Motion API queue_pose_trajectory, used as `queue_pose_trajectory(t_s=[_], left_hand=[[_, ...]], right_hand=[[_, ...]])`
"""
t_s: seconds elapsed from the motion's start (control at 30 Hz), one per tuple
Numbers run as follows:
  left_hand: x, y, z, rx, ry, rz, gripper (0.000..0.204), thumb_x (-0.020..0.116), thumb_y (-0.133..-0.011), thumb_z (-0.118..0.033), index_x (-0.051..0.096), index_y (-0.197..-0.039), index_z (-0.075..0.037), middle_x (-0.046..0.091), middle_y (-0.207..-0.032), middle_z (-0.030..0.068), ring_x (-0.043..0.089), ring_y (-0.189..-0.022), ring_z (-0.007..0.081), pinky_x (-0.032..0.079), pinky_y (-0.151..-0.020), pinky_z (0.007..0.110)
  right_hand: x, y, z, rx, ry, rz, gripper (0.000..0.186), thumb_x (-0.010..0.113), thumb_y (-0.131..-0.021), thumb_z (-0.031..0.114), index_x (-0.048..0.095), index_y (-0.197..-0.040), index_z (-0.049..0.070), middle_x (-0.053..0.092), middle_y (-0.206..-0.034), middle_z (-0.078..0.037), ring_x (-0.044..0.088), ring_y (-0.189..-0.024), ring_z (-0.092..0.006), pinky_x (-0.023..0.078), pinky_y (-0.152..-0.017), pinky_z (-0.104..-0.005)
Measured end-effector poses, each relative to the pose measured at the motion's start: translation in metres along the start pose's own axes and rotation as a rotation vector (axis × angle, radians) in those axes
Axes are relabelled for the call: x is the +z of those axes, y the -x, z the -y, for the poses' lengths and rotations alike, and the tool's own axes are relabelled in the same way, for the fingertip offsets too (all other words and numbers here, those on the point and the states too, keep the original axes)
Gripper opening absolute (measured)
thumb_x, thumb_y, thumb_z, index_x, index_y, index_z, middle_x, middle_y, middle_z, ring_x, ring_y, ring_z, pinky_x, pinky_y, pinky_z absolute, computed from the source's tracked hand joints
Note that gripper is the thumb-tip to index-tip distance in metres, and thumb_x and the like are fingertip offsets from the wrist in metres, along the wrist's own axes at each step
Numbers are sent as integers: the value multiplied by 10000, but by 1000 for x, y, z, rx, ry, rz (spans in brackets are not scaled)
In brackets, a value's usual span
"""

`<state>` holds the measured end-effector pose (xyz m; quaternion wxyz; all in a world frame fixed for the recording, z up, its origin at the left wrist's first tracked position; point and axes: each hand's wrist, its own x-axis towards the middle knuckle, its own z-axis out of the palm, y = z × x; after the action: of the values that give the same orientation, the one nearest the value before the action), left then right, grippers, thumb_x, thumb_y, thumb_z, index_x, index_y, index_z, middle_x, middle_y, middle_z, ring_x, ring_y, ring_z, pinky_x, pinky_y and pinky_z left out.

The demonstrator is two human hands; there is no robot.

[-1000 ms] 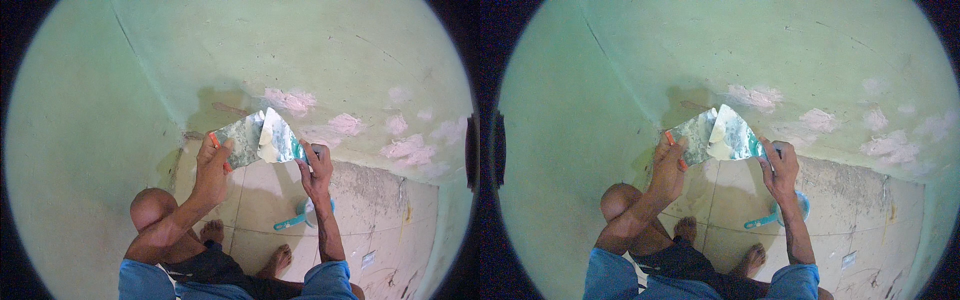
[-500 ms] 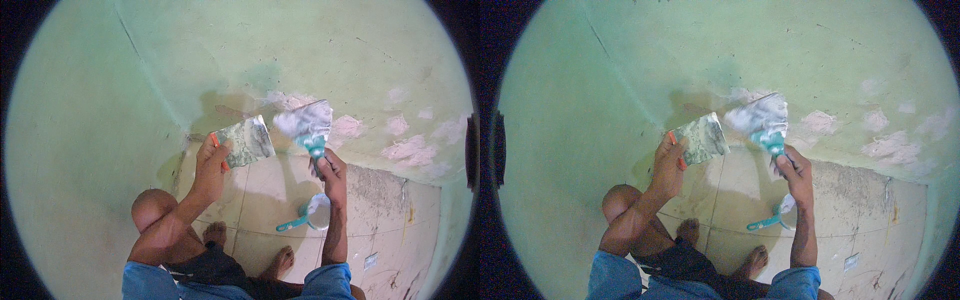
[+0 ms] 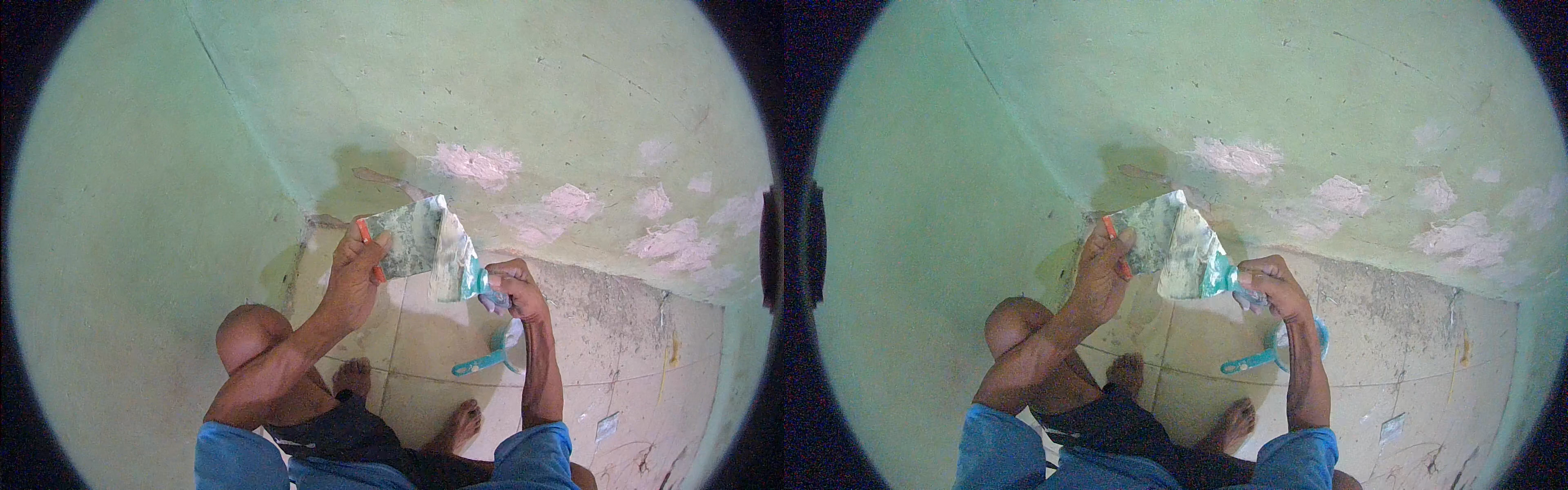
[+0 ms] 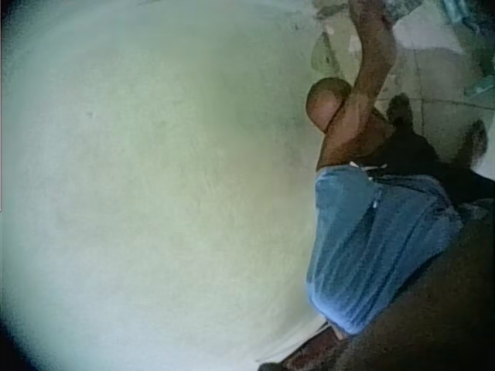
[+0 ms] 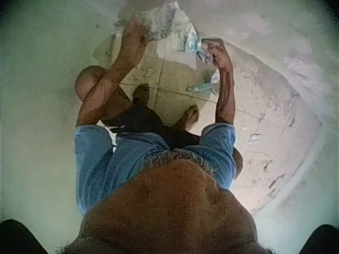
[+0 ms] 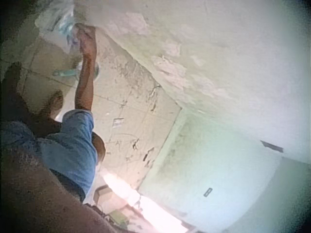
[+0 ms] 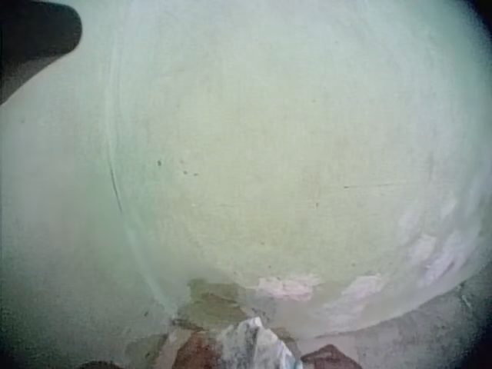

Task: The person applies plaster from a bucket onto a wall using putty knives, scraping and smoothing the material over damaged sections.

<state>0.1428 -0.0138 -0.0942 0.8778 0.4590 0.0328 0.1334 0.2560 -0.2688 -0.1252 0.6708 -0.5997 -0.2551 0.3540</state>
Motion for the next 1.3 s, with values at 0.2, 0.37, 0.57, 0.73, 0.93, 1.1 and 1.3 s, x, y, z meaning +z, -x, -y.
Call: queue_pose_trajectory(t_s=[0.2,0.37,0.57,0.73,0.93,1.1,1.3], left_hand=[[22,2,-12,35,26,-21,245,494,-956,-69,488,-1199,-40,602,-1142,49,582,-1033,117,460,-923,306],[-2,-3,-10,31,-152,-83,226,517,-949,-80,504,-1170,-34,625,-1103,54,604,-983,108,478,-890,292],[6,-2,-3,-88,31,-112,242,531,-946,-99,509,-1172,-15,623,-1111,66,610,-1006,136,476,-914,311],[-8,0,0,-73,60,-74,304,528,-949,-111,485,-1230,-4,605,-1168,81,602,-1061,163,460,-970,337],[3,-1,-12,6,45,-91,322,520,-954,-117,468,-1253,-10,592,-1189,85,592,-1087,171,453,-985,349],[-4,0,-12,16,56,-110,241,541,-948,-108,510,-1163,-5,626,-1127,72,617,-1011,137,482,-916,307],[-5,0,-4,-62,64,-124,284,536,-950,-142,502,-1204,-18,606,-1161,73,610,-1066,187,473,-972,344]], right_hand=[[-20,0,-22,16,-51,-236,346,604,-876,349,677,-812,17,561,-570,-15,460,-437,-73,332,-391,-230],[-8,2,-9,-160,99,-456,336,583,-909,324,657,-1018,14,575,-681,-23,496,-526,-93,380,-469,-222],[15,-5,3,-625,824,-533,498,657,-819,47,581,-1303,131,526,-972,-100,538,-826,-203,473,-664,-286],[31,-17,-27,-597,970,-688,572,692,-772,-18,600,-1292,200,504,-937,-98,527,-821,-226,473,-706,-310],[17,-9,-37,-436,1095,-810,555,702,-776,46,600,-1294,218,523,-943,-101,552,-820,-232,489,-715,-332],[31,-2,-2,-475,1027,-838,435,691,-799,69,612,-1224,107,528,-957,-116,555,-828,-239,489,-726,-329],[36,-5,8,-376,787,-804,301,673,-841,92,578,-1121,38,568,-981,-144,595,-786,-247,492,-691,-312]])
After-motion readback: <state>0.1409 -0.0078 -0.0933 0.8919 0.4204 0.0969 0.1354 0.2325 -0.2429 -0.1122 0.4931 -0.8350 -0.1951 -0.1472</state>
